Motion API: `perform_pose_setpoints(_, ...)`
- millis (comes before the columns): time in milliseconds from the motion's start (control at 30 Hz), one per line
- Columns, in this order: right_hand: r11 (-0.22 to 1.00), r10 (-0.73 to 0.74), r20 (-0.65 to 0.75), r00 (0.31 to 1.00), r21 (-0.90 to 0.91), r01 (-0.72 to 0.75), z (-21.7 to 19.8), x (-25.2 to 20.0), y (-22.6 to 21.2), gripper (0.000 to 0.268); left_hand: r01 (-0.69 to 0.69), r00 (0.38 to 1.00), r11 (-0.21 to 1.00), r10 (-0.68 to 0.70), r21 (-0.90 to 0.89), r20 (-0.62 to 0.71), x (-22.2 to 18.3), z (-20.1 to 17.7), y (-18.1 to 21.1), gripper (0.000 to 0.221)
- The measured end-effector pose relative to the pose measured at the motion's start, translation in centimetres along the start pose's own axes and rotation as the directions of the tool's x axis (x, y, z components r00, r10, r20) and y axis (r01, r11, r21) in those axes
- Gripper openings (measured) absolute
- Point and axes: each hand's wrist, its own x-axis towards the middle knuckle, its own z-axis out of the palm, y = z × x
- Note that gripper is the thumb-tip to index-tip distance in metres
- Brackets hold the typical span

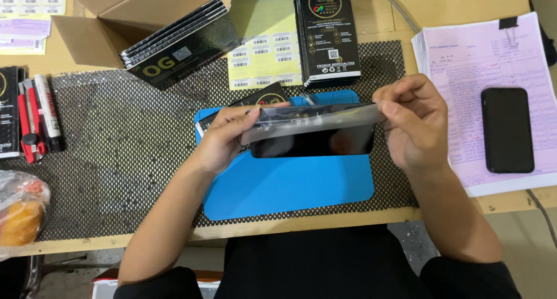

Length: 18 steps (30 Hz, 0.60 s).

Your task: The person places a screen into a protective plastic sleeve, puts it back into a box, and writes on the box with a pen.

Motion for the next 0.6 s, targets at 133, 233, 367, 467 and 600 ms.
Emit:
perform_pose_setpoints(133,0.993,-0.103,0.037,0.994,-0.057,0.105,0.1,-0.3,0.3,0.025,0.013,1.0,0.999,-0.014,0.047,0.015,0.2,-1.5,-0.6,0.033)
perform_pose_setpoints(233,0.978,-0.172,0.087,0.981,-0.102,0.181,0.7,-0.5,-0.2,0.023,0.032,0.999,0.997,-0.034,0.076,0.019,0.4,-2.9,-1.3,0.034)
perform_pose_setpoints(367,0.955,-0.195,0.095,0.976,-0.208,0.212,1.3,-0.5,-1.1,0.021,0.024,0.999,0.974,-0.032,0.227,0.034,-0.5,-0.2,0.8,0.036)
perform_pose_setpoints(467,0.91,-0.236,0.089,0.968,-0.33,0.252,1.3,-0.2,-1.9,0.02,-0.026,0.998,0.907,0.003,0.419,0.057,-1.0,1.2,1.3,0.038)
perform_pose_setpoints(600,0.867,-0.34,0.144,0.929,-0.335,0.369,0.8,0.0,-2.5,0.02,-0.106,0.994,0.831,0.084,0.546,0.064,-0.4,-1.7,-2.1,0.04)
